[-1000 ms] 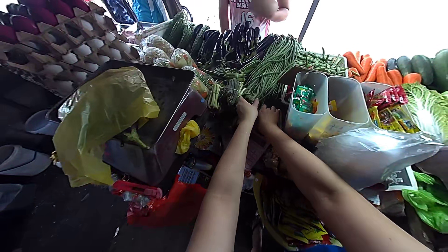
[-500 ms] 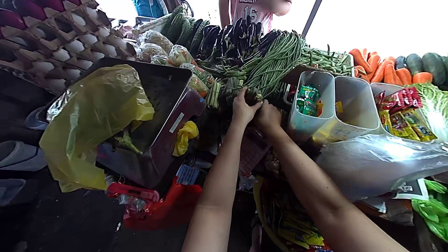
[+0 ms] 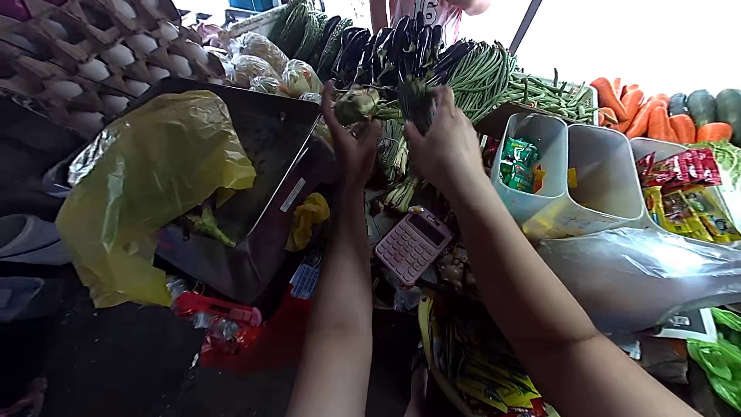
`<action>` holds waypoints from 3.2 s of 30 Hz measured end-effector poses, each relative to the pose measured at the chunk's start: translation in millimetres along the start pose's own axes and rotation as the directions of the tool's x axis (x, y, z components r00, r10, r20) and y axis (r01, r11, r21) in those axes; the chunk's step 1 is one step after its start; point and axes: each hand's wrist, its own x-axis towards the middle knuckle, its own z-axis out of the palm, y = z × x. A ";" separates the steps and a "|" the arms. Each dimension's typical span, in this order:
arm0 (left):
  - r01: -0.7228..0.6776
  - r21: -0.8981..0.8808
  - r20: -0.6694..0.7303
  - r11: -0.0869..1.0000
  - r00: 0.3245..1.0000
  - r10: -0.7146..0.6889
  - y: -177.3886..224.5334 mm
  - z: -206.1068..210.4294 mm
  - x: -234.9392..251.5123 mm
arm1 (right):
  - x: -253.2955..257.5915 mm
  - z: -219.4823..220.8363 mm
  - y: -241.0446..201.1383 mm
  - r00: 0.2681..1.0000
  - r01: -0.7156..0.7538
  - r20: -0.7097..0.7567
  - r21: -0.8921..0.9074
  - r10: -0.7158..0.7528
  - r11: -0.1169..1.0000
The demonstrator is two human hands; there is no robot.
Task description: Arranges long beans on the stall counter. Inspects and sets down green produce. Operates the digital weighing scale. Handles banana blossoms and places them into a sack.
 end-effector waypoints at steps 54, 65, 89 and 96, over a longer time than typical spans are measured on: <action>0.313 0.836 0.020 0.450 0.803 -0.595 19.9 -1.4 -107.2 | -34.4 95.0 114.0 0.944 -0.318 0.055 -0.125 0.326 0.940; 0.077 0.952 0.171 0.295 0.667 -0.725 -25.6 16.1 -98.5 | 3.6 100.3 119.7 0.862 -0.409 0.119 -0.414 0.493 0.814; -0.052 0.866 0.162 0.497 0.970 -0.182 37.7 11.3 1.6 | 49.8 75.1 14.6 0.976 0.048 -0.178 0.745 0.129 0.665; 0.008 0.912 0.199 0.410 0.866 -0.459 -12.3 -1.1 6.6 | 71.0 123.0 43.8 0.953 -0.293 0.234 0.574 0.190 0.764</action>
